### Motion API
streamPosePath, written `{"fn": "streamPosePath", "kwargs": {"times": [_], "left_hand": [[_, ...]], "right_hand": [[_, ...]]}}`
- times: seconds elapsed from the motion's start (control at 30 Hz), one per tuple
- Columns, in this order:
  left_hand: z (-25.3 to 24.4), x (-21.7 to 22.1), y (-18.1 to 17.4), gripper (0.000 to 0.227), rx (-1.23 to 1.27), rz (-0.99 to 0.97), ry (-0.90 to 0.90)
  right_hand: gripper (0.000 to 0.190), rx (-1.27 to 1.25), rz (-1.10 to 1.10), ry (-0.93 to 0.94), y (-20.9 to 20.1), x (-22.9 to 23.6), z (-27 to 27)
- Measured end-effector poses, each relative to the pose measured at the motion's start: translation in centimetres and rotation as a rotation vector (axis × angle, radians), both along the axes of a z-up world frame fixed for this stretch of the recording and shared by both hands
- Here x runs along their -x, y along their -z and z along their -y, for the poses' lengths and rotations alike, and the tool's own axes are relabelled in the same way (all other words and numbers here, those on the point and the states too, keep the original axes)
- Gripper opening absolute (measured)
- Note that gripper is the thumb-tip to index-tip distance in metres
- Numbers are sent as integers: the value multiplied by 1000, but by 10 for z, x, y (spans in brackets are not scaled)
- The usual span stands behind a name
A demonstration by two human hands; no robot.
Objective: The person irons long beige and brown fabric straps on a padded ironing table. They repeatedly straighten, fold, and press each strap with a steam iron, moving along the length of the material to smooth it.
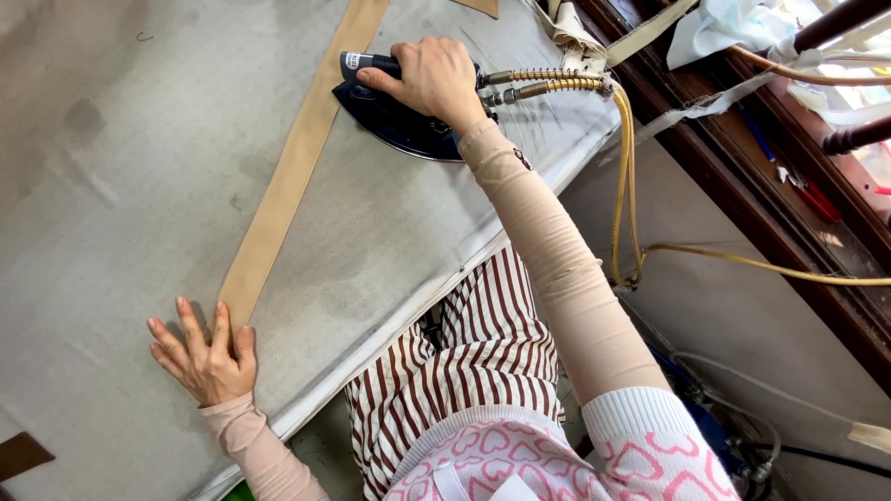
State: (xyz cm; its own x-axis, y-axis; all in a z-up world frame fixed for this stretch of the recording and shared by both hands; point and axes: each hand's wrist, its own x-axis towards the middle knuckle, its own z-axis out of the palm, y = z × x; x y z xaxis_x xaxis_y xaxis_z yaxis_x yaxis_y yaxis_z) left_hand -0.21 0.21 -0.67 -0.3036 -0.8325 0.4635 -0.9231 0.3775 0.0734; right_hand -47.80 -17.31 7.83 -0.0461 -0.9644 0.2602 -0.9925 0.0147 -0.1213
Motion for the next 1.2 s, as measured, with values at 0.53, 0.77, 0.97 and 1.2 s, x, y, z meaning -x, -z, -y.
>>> {"fn": "streamPosePath", "kwargs": {"times": [0.53,0.77,0.97,1.2], "left_hand": [[7,8,0,74,-364,37,183],[-6,29,6,78,-507,84,-44],[-14,40,14,87,-639,98,-195],[-19,49,0,87,-500,116,-223]], "right_hand": [[69,-165,-30,35,-23,-8,-5],[66,-164,-161,-51,-18,-4,-3],[68,-189,-252,-70,-3,12,3],[69,-69,-294,-155,24,40,12]]}}
